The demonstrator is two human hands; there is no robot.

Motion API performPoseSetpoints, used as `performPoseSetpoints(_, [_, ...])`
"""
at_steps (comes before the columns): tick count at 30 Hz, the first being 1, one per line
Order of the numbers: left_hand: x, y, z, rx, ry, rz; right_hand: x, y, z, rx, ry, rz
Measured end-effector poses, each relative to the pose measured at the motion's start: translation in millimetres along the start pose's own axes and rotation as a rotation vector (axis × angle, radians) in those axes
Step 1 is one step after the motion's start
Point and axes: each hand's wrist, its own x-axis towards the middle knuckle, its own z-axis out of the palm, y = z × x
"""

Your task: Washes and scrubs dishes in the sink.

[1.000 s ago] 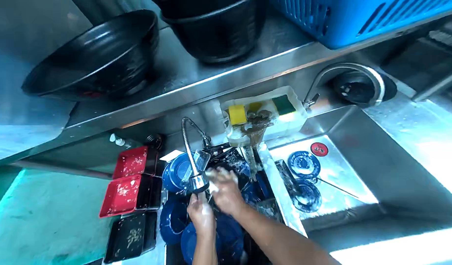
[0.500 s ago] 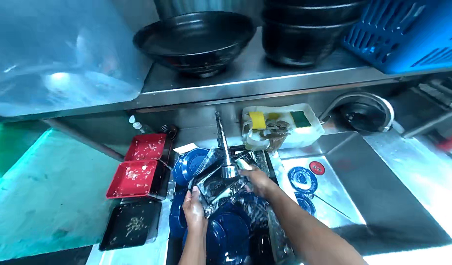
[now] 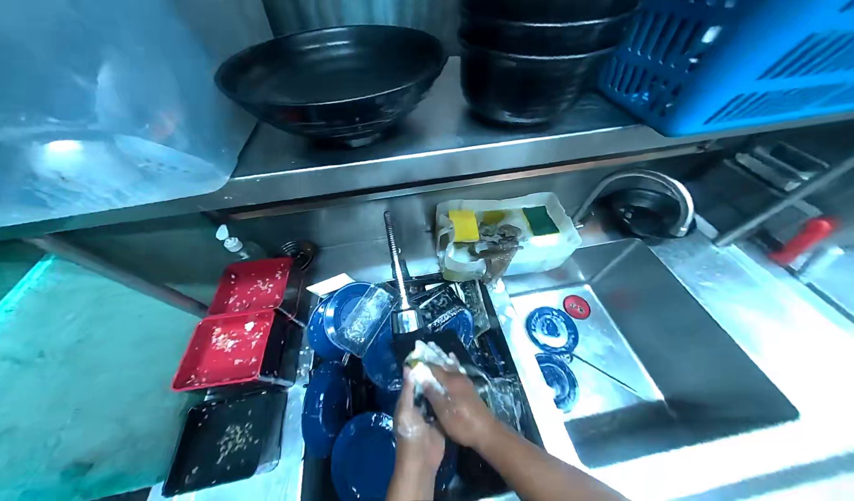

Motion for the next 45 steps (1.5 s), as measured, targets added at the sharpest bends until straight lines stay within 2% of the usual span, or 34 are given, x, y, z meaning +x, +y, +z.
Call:
performPoseSetpoints(2, [8.4, -3.2, -24.1, 0.056, 0.03, 0.082, 7.0, 1.1, 11.3, -0.116, -0.103, 0.095])
performPoseSetpoints(5, [18.0, 13.3, -37.6, 0.226, 0.131, 0.236, 14.0, -14.8, 35.9, -0.096, -0.163, -0.101])
performPoseSetpoints(6, [15.5, 17.8, -39.4, 0.218, 0.16, 0.234, 25.2, -10.2, 39.0, -0.115, -0.13, -0.095])
performPoseSetpoints(9, [1.9, 29.3, -31.3, 0.197, 0.164, 0.262, 66.8, -5.4, 31.2, -0.156, 0.004, 0.132])
performPoseSetpoints(12, [20.2, 25.5, -57.7, 0.158, 0.105, 0.354, 47.2, -54.9, 37.6, -0.137, -0.121, 0.021])
performPoseSetpoints(14, [14.4, 33.6, -45.9, 0.158, 0.202, 0.291, 54.6, -57.2, 32.1, -0.18, -0.118, 0.036])
performPoseSetpoints(16, [6.5, 43.0, -36.2, 0.166, 0.248, 0.252, 86.2, -22.9, 18.8, -0.2, 0.075, 0.201])
performPoseSetpoints(18, [7.0, 45.3, -37.8, 0.125, 0.235, 0.271, 97.2, 12.5, -3.7, -0.081, 0.132, 0.33])
performPoseSetpoints(21, [41.3, 28.8, -35.9, 0.21, 0.205, 0.224, 73.4, 39.3, -42.1, 0.567, 0.165, 0.506])
performPoseSetpoints(22, [54.7, 18.1, -35.3, 0.346, 0.172, 0.204, 59.4, 47.0, -55.8, 0.75, 0.187, 0.553])
performPoseSetpoints(24, [84.1, 4.3, -37.2, 0.758, 0.083, 0.274, 31.9, 71.9, -83.3, 0.865, 0.296, 0.545])
performPoseSetpoints(26, [104.2, 19.8, -31.0, 1.197, 0.124, 0.485, 5.2, 111.1, -111.6, 0.905, 0.543, 0.517])
performPoseSetpoints(29, [132.8, 58.9, -36.6, 1.669, 0.202, 0.754, -44.5, 188.4, -152.2, 0.962, 0.908, 0.64])
performPoseSetpoints(32, [174.9, 61.3, -66.3, 1.945, 0.114, 0.718, -88.0, 263.0, -164.9, 0.946, 1.064, 0.878])
performPoseSetpoints(34, [186.2, 45.8, -68.1, 2.061, 0.097, 0.714, -101.0, 297.7, -155.7, 0.815, 1.035, 1.037])
performPoseSetpoints(36, [175.6, 33.2, -41.0, 2.184, 0.101, 0.626, -101.3, 324.9, -144.7, 0.756, 0.885, 1.168])
performPoseSetpoints(38, [161.3, 22.1, -11.6, 2.275, 0.126, 0.486, -94.2, 337.2, -143.2, 0.584, 0.604, 1.259])
performPoseSetpoints(39, [158.5, 18.2, 0.6, 2.277, 0.146, 0.462, -84.5, 332.4, -152.4, 0.397, 0.431, 1.272])
performPoseSetpoints(40, [158.1, 16.4, 9.7, 2.261, 0.158, 0.47, -70.5, 320.2, -166.3, 0.194, 0.329, 1.232])
performPoseSetpoints(41, [161.8, 15.7, 11.6, 2.256, 0.159, 0.501, -54.6, 299.2, -182.8, 0.056, 0.364, 1.143])
performPoseSetpoints(43, [170.3, 15.9, 6.0, 2.255, 0.17, 0.505, -17.2, 241.3, -215.2, 0.007, 0.605, 0.84])
performPoseSetpoints(45, [174.2, 17.1, -0.3, 2.296, 0.178, 0.518, 27.5, 173.0, -242.5, 0.012, 0.726, 0.417])
